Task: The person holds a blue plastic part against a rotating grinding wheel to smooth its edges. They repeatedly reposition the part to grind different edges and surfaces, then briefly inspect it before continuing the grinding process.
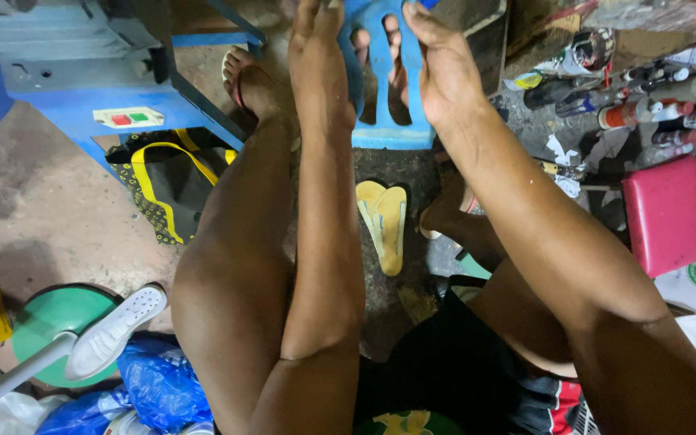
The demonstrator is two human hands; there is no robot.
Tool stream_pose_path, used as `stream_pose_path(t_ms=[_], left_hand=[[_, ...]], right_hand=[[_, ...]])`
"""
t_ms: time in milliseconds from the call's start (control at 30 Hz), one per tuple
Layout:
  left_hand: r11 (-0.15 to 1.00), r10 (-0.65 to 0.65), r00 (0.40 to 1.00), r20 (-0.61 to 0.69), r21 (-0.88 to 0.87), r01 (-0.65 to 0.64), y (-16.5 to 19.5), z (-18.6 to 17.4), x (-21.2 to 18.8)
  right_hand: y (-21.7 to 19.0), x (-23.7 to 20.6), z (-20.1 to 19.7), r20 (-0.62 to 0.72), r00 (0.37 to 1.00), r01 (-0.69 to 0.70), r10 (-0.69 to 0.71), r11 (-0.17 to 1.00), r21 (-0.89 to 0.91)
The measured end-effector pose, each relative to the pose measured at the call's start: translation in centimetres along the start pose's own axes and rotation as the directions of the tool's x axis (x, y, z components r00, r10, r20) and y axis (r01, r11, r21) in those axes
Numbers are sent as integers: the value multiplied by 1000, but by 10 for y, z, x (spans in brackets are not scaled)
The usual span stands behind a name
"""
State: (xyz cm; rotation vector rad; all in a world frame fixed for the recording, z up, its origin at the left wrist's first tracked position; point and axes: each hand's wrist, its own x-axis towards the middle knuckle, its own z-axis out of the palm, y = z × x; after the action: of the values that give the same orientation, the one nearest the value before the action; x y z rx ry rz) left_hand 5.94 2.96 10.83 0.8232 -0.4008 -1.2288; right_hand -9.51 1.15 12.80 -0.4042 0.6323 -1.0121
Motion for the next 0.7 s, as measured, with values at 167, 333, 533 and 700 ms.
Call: stream_pose_path(t_ms=[167, 333, 533, 700], left_hand=[[997, -18, 1000, 23, -71, 19, -5, 2, 5], [993, -88, 996, -11, -82, 87, -7, 3, 8], [989, 1, 999, 53, 150, -9, 1, -1, 1], [982, -63, 998, -5, 176, 63, 5, -2, 0]], right_hand=[[-2, 5, -13, -46, 998, 48, -53, 993, -106], [1, 8, -25, -14, 997, 79, -79, 997, -19], [1, 0, -18, -22, 993, 107, -114, 971, -214], [2, -2, -8, -85, 996, 16, -26, 993, -118]])
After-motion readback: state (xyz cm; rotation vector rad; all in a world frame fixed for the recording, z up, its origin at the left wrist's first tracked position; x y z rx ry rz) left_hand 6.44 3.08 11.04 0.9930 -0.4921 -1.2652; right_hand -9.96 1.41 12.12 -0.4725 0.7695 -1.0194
